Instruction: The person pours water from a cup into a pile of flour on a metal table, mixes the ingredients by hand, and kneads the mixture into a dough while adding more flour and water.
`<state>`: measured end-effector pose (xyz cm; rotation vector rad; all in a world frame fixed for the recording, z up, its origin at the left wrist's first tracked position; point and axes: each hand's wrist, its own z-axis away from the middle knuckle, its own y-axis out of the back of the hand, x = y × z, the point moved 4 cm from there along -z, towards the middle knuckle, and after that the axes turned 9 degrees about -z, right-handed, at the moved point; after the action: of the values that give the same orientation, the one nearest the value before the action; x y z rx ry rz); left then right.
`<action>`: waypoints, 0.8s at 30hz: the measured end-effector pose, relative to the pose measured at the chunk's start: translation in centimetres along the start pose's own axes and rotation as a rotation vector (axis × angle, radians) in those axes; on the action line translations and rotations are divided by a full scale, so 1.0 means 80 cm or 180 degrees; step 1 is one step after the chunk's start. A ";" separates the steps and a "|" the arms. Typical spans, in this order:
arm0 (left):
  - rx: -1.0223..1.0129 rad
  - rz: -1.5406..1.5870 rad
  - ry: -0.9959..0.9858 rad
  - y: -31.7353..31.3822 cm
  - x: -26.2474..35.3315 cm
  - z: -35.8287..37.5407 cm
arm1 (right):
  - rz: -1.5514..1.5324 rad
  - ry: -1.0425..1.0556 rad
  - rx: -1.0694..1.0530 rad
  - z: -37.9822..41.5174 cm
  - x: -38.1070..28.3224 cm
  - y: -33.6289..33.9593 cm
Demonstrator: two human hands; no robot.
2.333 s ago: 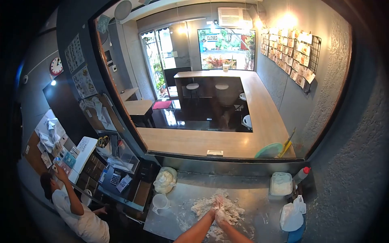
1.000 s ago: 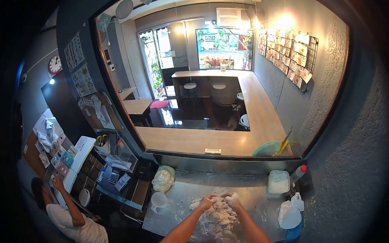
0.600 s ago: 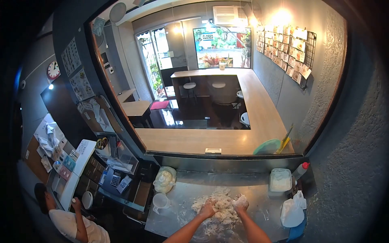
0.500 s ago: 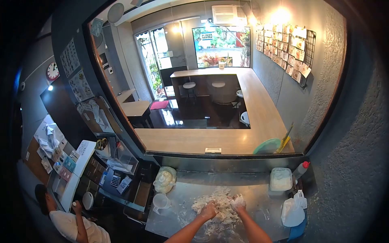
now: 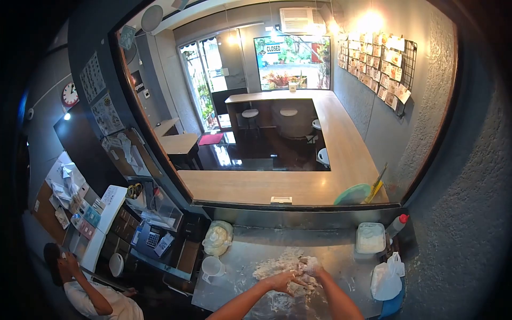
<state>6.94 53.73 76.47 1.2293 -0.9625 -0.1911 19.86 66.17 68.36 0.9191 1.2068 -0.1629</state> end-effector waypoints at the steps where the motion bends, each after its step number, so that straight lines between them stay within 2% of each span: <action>1: -0.0122 0.0405 0.0060 -0.012 -0.004 0.001 | 0.0157 0.0304 0.0160 0.008 -0.007 0.010; 2: -0.0099 0.0417 0.0068 -0.019 -0.001 0.004 | 0.0170 0.0305 0.0137 0.009 0.010 0.011; 4: 0.0473 0.0686 0.0402 -0.022 -0.005 0.013 | -0.0829 0.0198 0.0732 0.001 0.056 0.007; 5: 0.0483 0.0700 0.0413 -0.036 -0.011 0.015 | -0.1337 0.0125 0.1026 0.000 0.086 -0.002; 7: 0.0733 0.0822 0.1107 -0.064 -0.040 0.022 | -0.2368 -0.0059 0.1636 0.010 0.125 -0.019; 8: 0.0721 0.0837 0.1104 -0.067 -0.039 0.023 | -0.2369 -0.0078 0.1642 0.022 0.101 -0.018; 10: 0.0813 0.0635 0.1300 -0.062 -0.037 0.028 | -0.0689 -0.0400 0.2303 0.053 0.033 0.001; 11: 0.0823 0.0629 0.1298 -0.050 -0.024 0.026 | -0.0685 -0.0389 0.2304 0.054 0.031 0.002; 13: 0.1282 0.1525 0.1444 -0.031 -0.001 0.023 | 0.0297 -0.1321 0.1806 0.056 0.039 -0.005; 16: 0.1396 0.1253 0.1480 -0.056 -0.011 0.002 | -0.0104 -0.1596 0.2124 0.056 -0.016 -0.008; 17: 0.1391 0.1252 0.1461 -0.056 -0.005 -0.003 | -0.0099 -0.1599 0.2142 0.057 -0.004 -0.013; 19: 0.1194 0.0472 0.1664 -0.056 0.005 -0.010 | -0.0686 -0.0651 0.1743 0.042 0.025 -0.047; 20: 0.1199 0.0463 0.1654 -0.054 0.005 -0.013 | -0.0970 -0.0167 0.1525 0.033 0.048 -0.068; 22: 0.1774 0.1216 0.1463 -0.045 -0.001 -0.012 | -0.1522 0.0816 0.1045 0.020 0.066 -0.087; 23: 0.1229 0.0672 0.1881 -0.045 -0.007 -0.006 | 0.0057 0.0611 0.0514 0.020 0.047 -0.072; 24: 0.1232 0.0672 0.1886 -0.041 -0.011 0.005 | 0.0057 0.0614 0.0509 0.027 0.026 -0.064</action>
<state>7.29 52.81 73.22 1.4093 -0.6104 0.5255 19.36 62.15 64.02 1.1044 1.3778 -0.1608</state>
